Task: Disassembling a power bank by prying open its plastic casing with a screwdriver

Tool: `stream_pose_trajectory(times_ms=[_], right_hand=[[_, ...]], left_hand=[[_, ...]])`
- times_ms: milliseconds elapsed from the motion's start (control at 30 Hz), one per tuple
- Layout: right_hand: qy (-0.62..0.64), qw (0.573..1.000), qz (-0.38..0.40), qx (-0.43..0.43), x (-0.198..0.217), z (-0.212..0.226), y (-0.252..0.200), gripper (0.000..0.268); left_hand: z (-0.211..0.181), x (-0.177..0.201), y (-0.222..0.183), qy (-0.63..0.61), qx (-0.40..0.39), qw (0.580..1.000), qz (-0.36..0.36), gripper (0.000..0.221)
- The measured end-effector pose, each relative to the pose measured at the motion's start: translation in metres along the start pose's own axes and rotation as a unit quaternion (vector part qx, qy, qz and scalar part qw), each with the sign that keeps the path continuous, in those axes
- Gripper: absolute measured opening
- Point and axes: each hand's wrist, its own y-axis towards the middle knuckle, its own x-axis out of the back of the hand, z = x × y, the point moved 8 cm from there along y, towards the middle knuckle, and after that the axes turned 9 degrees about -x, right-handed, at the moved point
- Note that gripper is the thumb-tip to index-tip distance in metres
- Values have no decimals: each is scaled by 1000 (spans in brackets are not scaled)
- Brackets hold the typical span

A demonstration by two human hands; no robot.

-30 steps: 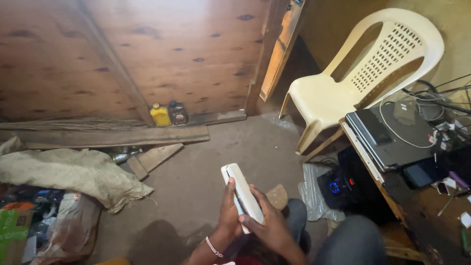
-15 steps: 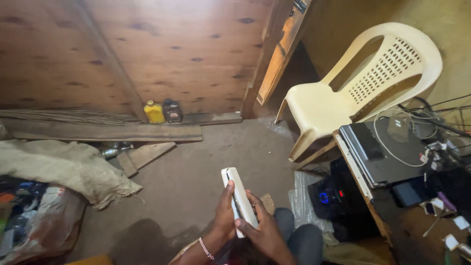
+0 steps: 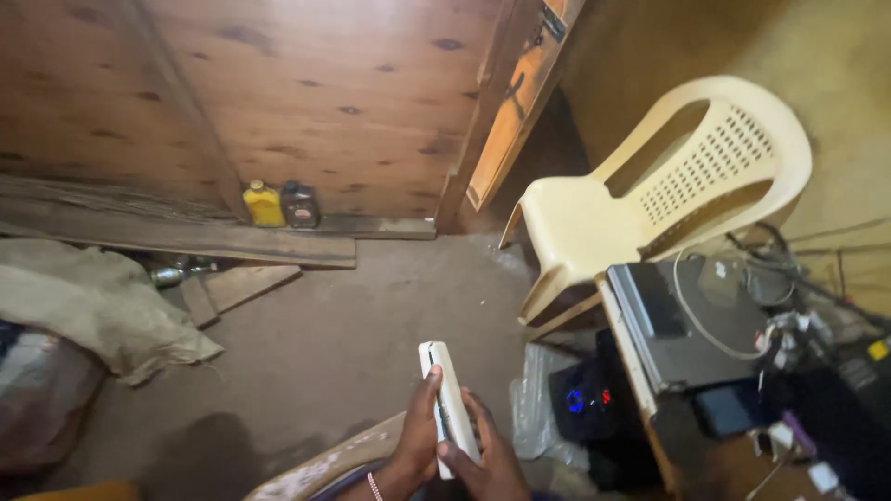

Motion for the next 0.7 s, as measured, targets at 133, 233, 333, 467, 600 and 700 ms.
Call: stream_pose_trajectory(times_ms=[133,233,333,467,600,700], right_hand=[[18,999,-13,-43,59,-9,12,81],[-60,998,-24,-8,113,0,19,77],[-56,998,1,23,158,39,17,72],[-10,999,3,-38,209,77,-5,79],[-10,999,4,-31,241,132,-30,75],[-40,990,-29,-132,256,158,-44,75]], left_hand=[[35,-43,24,-2,-29,1000,1,33],[51,-88,30,5,-59,998,-6,32],[51,-144,22,-9,-71,997,10,30],[34,-206,-12,31,-72,997,-3,35],[11,-262,-52,-5,-46,999,13,35],[-6,-286,-66,-38,-52,998,27,32]])
